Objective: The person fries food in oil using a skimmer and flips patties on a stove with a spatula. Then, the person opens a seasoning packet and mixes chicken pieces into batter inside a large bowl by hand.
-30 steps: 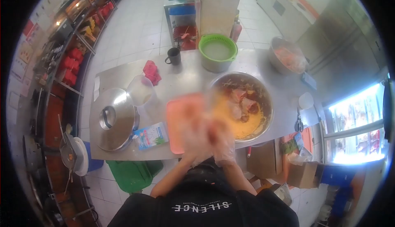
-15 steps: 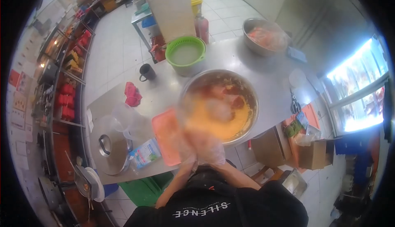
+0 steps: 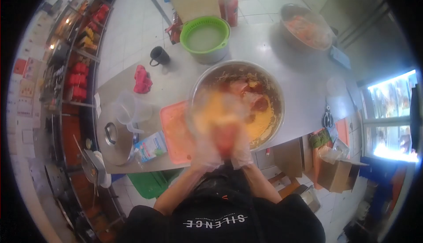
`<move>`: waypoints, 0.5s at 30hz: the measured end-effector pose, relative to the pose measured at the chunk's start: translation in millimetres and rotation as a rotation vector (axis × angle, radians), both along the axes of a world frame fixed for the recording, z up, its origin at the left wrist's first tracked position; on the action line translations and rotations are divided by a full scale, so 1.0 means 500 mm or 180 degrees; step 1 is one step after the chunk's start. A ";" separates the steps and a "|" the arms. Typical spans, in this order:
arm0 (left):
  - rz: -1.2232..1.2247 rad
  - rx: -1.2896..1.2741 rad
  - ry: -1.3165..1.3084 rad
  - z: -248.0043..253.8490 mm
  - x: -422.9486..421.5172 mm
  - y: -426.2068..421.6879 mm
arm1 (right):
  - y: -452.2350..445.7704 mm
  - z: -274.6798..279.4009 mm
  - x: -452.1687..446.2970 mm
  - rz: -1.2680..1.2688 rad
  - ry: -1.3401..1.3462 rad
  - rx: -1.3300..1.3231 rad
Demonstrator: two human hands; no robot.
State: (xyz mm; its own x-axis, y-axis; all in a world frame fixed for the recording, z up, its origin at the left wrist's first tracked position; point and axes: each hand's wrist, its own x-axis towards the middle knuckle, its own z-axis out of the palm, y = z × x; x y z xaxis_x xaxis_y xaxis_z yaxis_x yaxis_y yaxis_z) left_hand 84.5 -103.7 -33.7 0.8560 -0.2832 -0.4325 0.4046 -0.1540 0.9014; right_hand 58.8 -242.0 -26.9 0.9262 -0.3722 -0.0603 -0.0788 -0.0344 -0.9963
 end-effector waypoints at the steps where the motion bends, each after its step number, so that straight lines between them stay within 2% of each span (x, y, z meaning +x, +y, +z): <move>1: 0.0440 -0.0943 0.0974 -0.010 -0.006 -0.014 | -0.009 -0.017 -0.003 0.0070 -0.0032 0.0089; 2: 0.0546 -0.0966 0.0985 0.005 -0.008 -0.040 | -0.025 0.054 0.007 -0.0014 0.0174 0.0200; 4: 0.0742 -0.0674 0.1313 0.091 0.021 -0.087 | -0.073 0.047 0.018 0.0207 0.0595 0.0384; 5: -0.0034 -0.0263 0.0559 0.136 0.049 -0.085 | -0.097 0.044 0.022 0.0320 0.0809 0.0463; 6: -0.0290 0.0174 -0.0509 0.136 0.070 -0.088 | -0.116 0.052 0.038 0.0164 0.0856 0.0022; 7: -0.0355 0.0756 -0.1583 0.136 0.090 -0.092 | -0.135 0.061 0.054 -0.0004 0.0931 -0.0416; 9: 0.0256 0.1435 -0.2940 0.134 0.122 -0.108 | -0.136 0.174 0.080 -0.0678 0.1133 -0.1910; 10: 0.0806 0.0758 -0.1989 0.183 0.138 -0.100 | -0.127 0.214 0.094 -0.1103 0.1205 -0.2442; 11: 0.1103 0.0401 -0.1506 0.193 0.140 -0.072 | -0.121 0.232 0.100 -0.0971 0.1123 -0.2489; 12: 0.1455 0.0033 -0.1046 0.202 0.143 -0.044 | -0.116 0.243 0.094 -0.1348 0.0861 -0.2064; 13: 0.1318 -0.0219 -0.1331 0.185 0.124 0.007 | -0.104 0.247 0.083 -0.1711 0.0643 -0.1629; 14: 0.1289 -0.0351 -0.1457 0.176 0.095 0.054 | -0.071 0.251 0.069 -0.1601 0.0650 -0.1683; 15: 0.1255 -0.0485 -0.1580 0.168 0.067 0.101 | -0.017 0.257 0.049 -0.0990 0.0456 -0.1382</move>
